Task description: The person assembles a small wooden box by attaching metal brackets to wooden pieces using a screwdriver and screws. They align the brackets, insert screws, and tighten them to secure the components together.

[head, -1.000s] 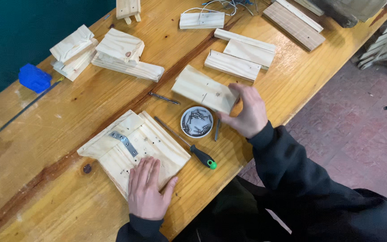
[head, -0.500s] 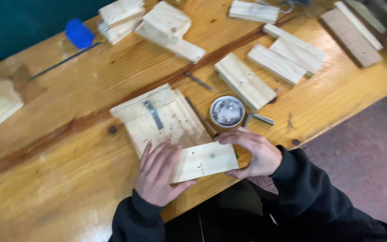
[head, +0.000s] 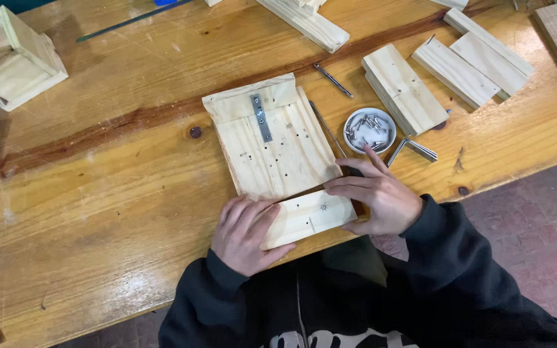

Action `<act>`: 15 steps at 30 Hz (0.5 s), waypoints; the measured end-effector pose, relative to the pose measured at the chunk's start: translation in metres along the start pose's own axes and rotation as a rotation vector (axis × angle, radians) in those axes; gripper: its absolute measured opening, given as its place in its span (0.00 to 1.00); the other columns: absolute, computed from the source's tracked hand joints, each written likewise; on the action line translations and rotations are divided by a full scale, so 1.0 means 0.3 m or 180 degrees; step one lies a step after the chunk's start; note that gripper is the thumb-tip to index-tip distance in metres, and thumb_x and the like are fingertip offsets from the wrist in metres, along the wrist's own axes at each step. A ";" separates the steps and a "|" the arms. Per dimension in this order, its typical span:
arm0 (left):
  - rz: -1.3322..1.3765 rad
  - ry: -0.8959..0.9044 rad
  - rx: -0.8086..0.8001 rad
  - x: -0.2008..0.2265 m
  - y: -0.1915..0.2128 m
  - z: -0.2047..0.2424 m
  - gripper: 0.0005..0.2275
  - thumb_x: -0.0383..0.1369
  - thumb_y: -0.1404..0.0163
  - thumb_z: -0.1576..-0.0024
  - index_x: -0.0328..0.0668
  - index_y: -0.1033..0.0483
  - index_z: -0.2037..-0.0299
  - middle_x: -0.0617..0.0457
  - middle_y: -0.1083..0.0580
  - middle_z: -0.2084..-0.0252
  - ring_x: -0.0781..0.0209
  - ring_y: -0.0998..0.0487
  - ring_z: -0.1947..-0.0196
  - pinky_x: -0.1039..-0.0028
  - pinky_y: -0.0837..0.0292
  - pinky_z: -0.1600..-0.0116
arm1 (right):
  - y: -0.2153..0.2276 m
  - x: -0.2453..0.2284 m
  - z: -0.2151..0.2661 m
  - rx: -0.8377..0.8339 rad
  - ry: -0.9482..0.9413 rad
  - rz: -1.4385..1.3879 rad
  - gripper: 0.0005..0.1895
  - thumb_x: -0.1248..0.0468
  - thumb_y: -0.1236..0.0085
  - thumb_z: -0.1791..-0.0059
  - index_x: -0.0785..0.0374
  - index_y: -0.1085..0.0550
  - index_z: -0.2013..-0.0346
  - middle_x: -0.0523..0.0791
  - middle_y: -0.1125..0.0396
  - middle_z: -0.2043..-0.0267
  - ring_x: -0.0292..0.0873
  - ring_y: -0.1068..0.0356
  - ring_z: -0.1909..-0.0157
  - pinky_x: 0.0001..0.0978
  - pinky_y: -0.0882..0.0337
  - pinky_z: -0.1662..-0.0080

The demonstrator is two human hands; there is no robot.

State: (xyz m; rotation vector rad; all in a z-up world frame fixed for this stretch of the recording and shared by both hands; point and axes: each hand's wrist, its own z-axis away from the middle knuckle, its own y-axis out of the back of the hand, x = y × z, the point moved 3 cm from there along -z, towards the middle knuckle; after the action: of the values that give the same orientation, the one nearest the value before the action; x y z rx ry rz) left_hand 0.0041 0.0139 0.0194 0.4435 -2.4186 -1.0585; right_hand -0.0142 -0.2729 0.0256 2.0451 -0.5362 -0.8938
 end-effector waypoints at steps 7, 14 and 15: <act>-0.0229 -0.0145 0.0024 0.008 -0.033 0.018 0.25 0.53 0.39 0.50 0.40 0.19 0.52 0.48 0.24 0.52 0.50 0.24 0.51 0.49 0.33 0.39 | -0.021 0.011 0.031 -0.0074 -0.0138 0.0273 0.30 0.50 0.28 0.67 0.55 0.21 0.52 0.44 0.27 0.45 0.59 0.41 0.29 0.75 0.63 0.30; -0.0218 -0.0176 0.0056 -0.003 -0.029 0.007 0.24 0.53 0.38 0.50 0.40 0.19 0.54 0.49 0.24 0.53 0.51 0.25 0.52 0.49 0.34 0.39 | -0.026 0.008 0.045 0.0120 -0.0113 0.0455 0.26 0.54 0.26 0.67 0.56 0.19 0.56 0.48 0.27 0.47 0.61 0.38 0.32 0.78 0.56 0.32; -0.0215 -0.0174 0.0053 -0.006 -0.035 0.013 0.24 0.53 0.38 0.50 0.40 0.19 0.54 0.49 0.24 0.53 0.51 0.25 0.52 0.49 0.34 0.39 | -0.035 0.017 0.052 0.0117 -0.0116 0.0452 0.26 0.54 0.26 0.67 0.56 0.19 0.56 0.48 0.27 0.47 0.61 0.38 0.32 0.78 0.56 0.32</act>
State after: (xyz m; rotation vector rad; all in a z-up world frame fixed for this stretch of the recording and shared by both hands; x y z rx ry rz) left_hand 0.0047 0.0101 0.0087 0.5114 -2.4777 -1.0929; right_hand -0.0221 -0.2780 0.0085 1.9992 -0.7133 -0.8434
